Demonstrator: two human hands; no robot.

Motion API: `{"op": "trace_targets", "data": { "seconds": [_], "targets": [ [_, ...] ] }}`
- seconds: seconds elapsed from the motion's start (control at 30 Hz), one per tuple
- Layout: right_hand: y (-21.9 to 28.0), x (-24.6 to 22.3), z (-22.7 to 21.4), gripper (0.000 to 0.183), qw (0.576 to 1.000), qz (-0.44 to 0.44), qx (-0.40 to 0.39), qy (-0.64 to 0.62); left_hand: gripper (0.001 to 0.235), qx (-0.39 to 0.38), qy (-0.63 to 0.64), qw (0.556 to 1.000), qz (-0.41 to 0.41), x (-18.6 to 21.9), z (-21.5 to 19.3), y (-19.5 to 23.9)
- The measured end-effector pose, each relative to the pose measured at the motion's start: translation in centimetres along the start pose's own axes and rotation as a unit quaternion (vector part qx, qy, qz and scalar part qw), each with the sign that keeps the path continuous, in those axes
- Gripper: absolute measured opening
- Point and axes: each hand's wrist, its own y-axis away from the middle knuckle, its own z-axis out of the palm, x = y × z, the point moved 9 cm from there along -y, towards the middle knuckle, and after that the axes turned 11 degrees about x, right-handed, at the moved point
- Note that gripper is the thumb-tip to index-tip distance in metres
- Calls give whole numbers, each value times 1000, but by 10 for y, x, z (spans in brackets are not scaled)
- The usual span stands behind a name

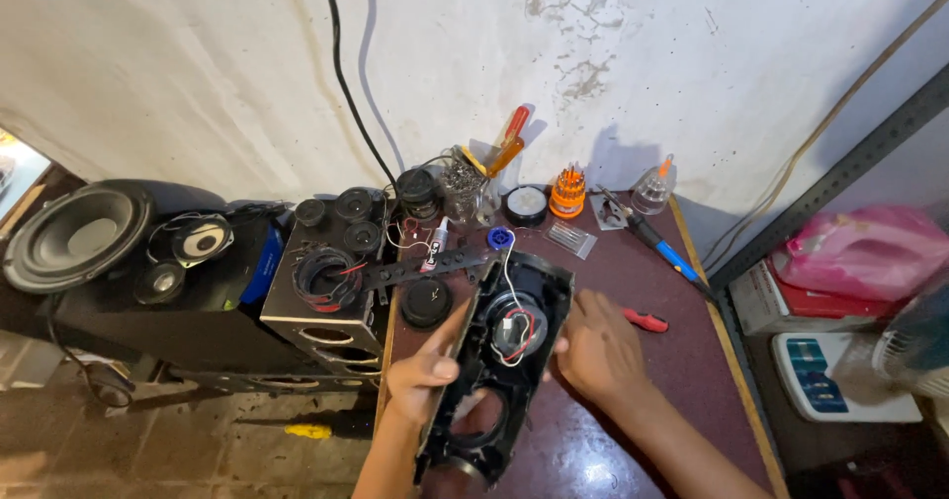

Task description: The person uses a screwdriver to tighten screws on a speaker assembly, then uses a utility knife to trim excess material around the speaker cone. The person continues to adjust and tighten components on the speaker.

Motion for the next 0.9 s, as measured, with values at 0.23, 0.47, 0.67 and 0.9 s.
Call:
{"op": "trace_targets", "data": {
  "seconds": [0.23, 0.47, 0.67, 0.9],
  "targets": [
    [-25, -6, -92, 12, 961, 91, 157, -207, 91, -116, -79, 990, 24, 8, 98, 11],
    [-30, -47, -154, 22, 897, 170, 118, -390, 87, -41, -110, 993, 9, 3, 91, 7],
    [-24, -78, -157, 11, 916, 67, 112, -380, 84, -17, -196, 979, 41, 5, 74, -1],
    [15, -136, -148, 12, 924, -273, 85, -254, 86, -4, -151, 985, 81, 10, 67, -10]
  ]
}}
